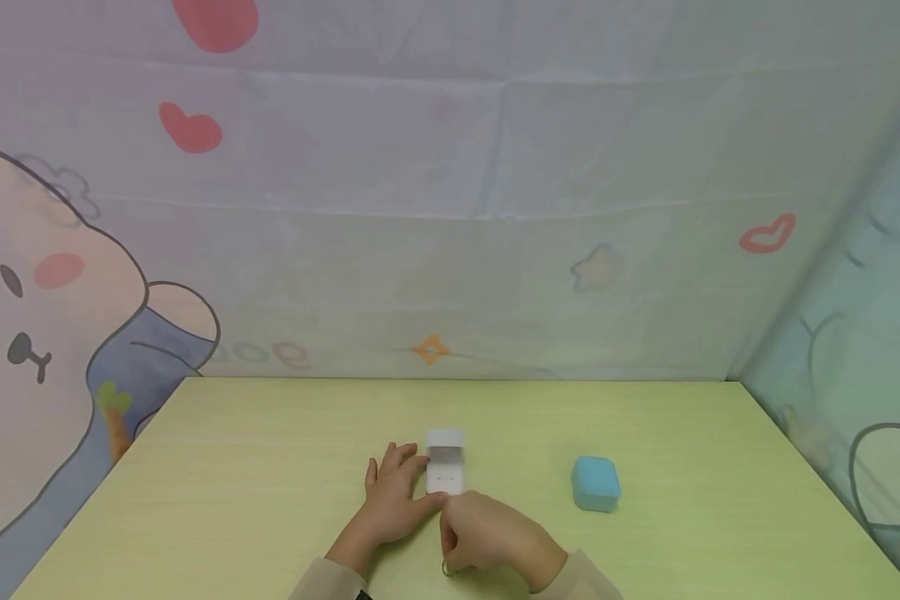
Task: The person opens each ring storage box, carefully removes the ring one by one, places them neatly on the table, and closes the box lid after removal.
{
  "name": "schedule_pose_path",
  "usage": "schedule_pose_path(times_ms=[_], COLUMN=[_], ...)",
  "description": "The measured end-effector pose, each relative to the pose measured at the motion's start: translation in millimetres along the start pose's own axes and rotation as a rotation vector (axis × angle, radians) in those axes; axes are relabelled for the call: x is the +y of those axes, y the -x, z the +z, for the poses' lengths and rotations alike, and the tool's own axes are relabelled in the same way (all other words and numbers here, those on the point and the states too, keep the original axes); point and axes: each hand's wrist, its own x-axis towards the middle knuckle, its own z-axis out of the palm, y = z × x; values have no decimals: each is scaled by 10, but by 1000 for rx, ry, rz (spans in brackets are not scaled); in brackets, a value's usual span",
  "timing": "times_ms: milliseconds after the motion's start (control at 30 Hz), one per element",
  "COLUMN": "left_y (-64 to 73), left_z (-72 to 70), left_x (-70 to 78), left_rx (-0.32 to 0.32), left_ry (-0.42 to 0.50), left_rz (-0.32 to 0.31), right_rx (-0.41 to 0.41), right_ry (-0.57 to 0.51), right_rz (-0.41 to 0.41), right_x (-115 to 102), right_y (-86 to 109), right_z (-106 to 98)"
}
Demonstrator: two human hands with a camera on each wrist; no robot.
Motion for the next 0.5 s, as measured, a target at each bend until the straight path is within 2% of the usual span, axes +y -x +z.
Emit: schedule_pose_path(times_ms=[500], left_y=[15], left_z=[1], left_x=[10], left_rx=[12], left_ry=[9], left_rz=[10], right_rx=[5], right_ry=[18], right_rz=[18], right_x=[8], right_y=[-17], right_z=[48])
